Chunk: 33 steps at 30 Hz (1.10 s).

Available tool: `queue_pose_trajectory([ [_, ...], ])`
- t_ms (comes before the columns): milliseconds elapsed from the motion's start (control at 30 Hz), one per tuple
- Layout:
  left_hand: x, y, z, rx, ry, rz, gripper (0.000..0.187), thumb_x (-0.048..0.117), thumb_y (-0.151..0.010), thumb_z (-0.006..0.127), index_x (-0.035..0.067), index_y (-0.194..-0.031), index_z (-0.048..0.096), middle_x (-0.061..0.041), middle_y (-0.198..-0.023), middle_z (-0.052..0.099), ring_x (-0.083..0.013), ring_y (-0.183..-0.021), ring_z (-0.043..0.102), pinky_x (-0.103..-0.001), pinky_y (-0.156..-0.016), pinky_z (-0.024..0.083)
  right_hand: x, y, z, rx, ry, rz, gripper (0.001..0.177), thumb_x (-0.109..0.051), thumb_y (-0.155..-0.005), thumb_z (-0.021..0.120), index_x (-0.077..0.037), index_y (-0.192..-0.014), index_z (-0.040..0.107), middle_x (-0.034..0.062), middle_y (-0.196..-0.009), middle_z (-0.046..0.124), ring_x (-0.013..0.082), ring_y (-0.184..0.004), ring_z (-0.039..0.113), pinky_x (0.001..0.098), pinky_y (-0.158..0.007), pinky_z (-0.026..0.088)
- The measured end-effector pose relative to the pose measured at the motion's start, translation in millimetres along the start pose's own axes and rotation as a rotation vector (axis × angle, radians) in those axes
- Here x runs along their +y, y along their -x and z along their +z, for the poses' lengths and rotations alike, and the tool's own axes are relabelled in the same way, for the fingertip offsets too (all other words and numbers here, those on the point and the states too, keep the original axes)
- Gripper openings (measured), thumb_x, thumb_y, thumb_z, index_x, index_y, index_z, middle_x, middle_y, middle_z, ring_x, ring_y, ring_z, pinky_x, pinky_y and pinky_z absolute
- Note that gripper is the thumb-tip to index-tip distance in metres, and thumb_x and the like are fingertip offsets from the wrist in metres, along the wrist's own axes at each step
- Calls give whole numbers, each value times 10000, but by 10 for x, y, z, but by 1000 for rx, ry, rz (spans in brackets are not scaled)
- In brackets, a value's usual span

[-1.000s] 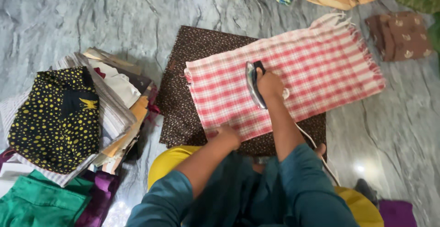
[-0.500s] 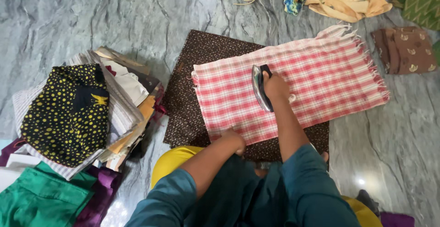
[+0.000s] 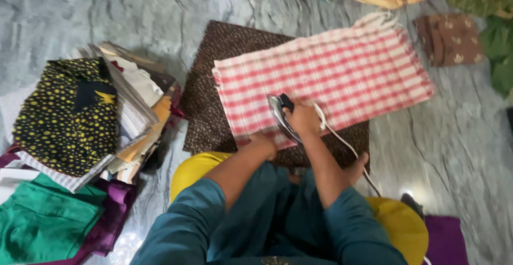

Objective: The person irons a red and white checkered cloth on a small wooden board. They use an electric iron to smooth the fabric, folding it in half and ironing both sides.

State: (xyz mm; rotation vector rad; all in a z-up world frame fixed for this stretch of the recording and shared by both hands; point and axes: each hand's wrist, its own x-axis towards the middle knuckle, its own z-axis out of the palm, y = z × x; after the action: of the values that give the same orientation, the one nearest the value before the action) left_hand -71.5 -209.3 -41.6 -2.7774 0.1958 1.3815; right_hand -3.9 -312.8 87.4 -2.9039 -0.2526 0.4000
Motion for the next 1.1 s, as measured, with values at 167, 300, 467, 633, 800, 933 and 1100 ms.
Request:
queue_pose_trajectory([
  [167,-4,228,-105,61,130,-41,761,608,-1013,468,209,-1630,270,-164,-1707,152,-464,-1554,128,-701,-1177,184,7,325,53,-33,-9,-25,531,-505,-915,667,-48,-1184,643,220,-980,744,420,-945,713,571,-831,547],
  [300,23,305,-270,-88,128,-22,743,592,-1016,420,238,-1645,241,-91,-1730,157,-458,-1589,118,-711,-1221,172,48,311,71,11,14,-132,541,-506,-882,717,-37,-1146,658,210,-1018,740,417,-956,709,563,-821,550],
  [467,19,10,-102,-63,22,-79,733,447,-1007,589,65,-1598,384,-203,-1703,233,-501,-1545,182,-712,-1144,213,-136,-53,-66,-116,-8,-3,562,-519,-899,702,-73,-1233,631,202,-1010,747,400,-964,719,553,-825,559],
  [633,-22,-66,-90,-85,-2,-60,610,309,-956,685,82,-1506,550,-152,-1621,452,-456,-1468,429,-708,-1149,272,-296,-584,-98,-26,-71,-14,517,-479,-851,757,-83,-1173,675,197,-1027,737,394,-974,715,529,-823,562],
  [800,-74,-39,-165,-61,86,-58,531,330,-929,703,102,-1406,653,-136,-1528,563,-424,-1375,541,-675,-1091,367,-395,-1134,-114,49,-104,-37,501,-470,-854,786,-51,-1115,697,207,-1048,736,401,-984,712,528,-843,555],
  [933,-169,-1,-358,-91,102,18,566,335,-849,808,144,-1367,685,-110,-1503,578,-379,-1352,568,-646,-1053,442,-488,-1452,-154,84,-125,-21,493,-454,-844,800,-48,-1103,695,212,-1068,729,402,-1006,703,523,-858,550],
  [1100,-284,109,-583,-149,36,70,497,360,-813,816,214,-1285,756,-71,-1426,665,-331,-1294,643,-558,-1028,497,-550,-1688,-162,131,-143,7,496,-439,-833,808,-49,-1114,686,217,-1077,723,407,-1037,686,528,-877,537],
])
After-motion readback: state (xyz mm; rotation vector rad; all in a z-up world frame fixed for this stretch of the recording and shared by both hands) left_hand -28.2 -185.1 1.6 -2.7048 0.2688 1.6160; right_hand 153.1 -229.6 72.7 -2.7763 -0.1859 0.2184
